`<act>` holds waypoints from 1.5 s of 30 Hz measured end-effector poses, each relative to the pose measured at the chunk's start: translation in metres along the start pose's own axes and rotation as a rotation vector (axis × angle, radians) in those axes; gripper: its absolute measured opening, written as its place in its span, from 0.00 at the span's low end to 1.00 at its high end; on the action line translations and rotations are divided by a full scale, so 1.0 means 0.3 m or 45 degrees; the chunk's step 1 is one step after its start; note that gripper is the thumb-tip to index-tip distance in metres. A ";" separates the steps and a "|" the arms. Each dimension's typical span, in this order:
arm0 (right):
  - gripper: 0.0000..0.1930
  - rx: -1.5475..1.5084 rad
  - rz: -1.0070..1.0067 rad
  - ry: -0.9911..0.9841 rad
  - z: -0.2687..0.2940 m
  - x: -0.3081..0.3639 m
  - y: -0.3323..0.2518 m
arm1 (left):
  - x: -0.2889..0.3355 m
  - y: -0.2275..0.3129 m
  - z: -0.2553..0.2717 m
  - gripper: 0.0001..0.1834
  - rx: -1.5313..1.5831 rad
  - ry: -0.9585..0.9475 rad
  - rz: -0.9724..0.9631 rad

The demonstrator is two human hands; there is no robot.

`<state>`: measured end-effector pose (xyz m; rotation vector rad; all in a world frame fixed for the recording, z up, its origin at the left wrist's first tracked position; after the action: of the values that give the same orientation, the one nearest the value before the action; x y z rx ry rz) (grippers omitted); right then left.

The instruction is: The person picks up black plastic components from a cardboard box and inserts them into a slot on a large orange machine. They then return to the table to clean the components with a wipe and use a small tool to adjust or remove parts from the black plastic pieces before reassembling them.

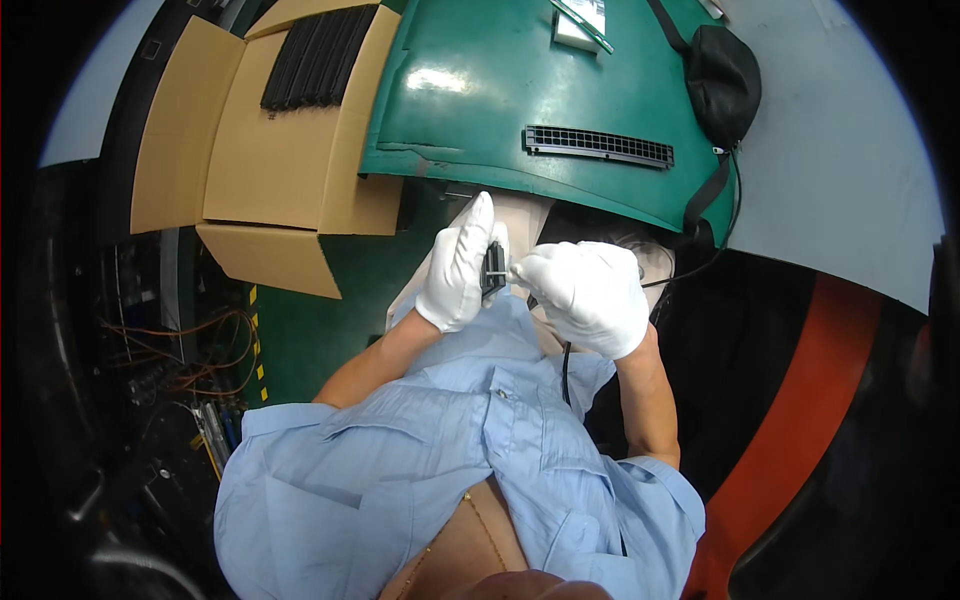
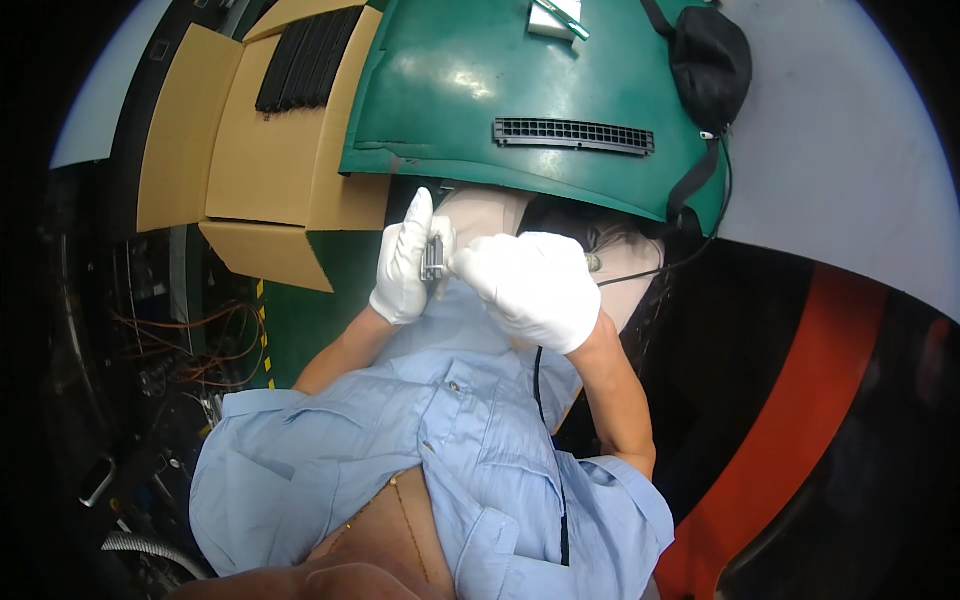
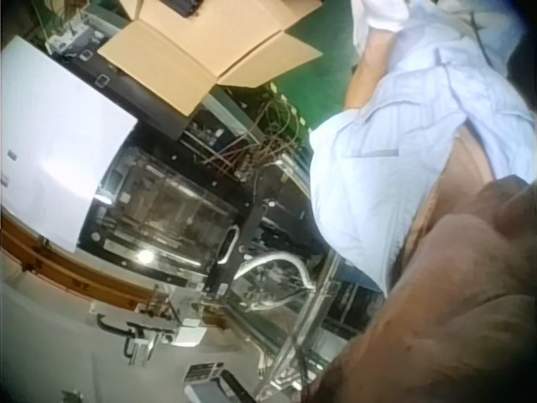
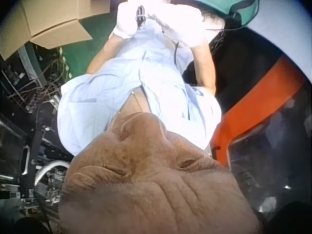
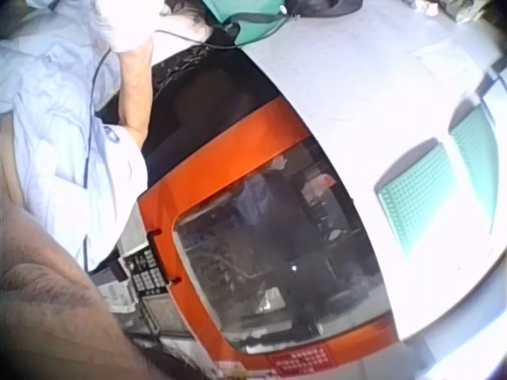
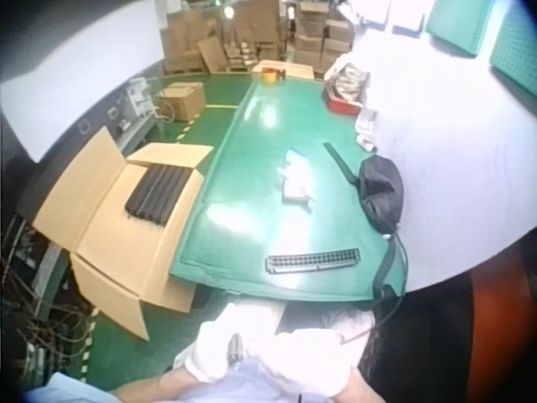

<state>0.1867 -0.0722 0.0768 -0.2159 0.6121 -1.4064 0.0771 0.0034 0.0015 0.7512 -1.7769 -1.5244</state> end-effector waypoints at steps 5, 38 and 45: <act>0.17 -0.082 0.047 -0.088 -0.020 0.067 0.004 | -0.017 0.043 -0.007 0.42 -0.018 -0.025 -0.098; 0.19 -0.980 -1.423 -0.050 -0.004 0.025 0.275 | 0.032 0.046 -0.028 0.40 -0.750 -0.337 -0.650; 0.13 -0.055 -0.980 0.302 -0.044 -0.087 0.586 | -0.398 -0.006 0.215 0.35 -1.252 0.154 -0.397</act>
<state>0.3289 -0.0134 -0.0134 -0.3432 0.7987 -2.1828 0.0989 0.1355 -0.0206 0.5820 -0.6501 -2.1988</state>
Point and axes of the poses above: each hand's wrist, its own x-axis away from the middle knuckle, its own z-axis out of the back of the hand, y = z × x, the point moved 7 cm from there along -x, towards the middle knuckle, and after that the axes turned 12 degrees about -z, right-handed, at the moved point
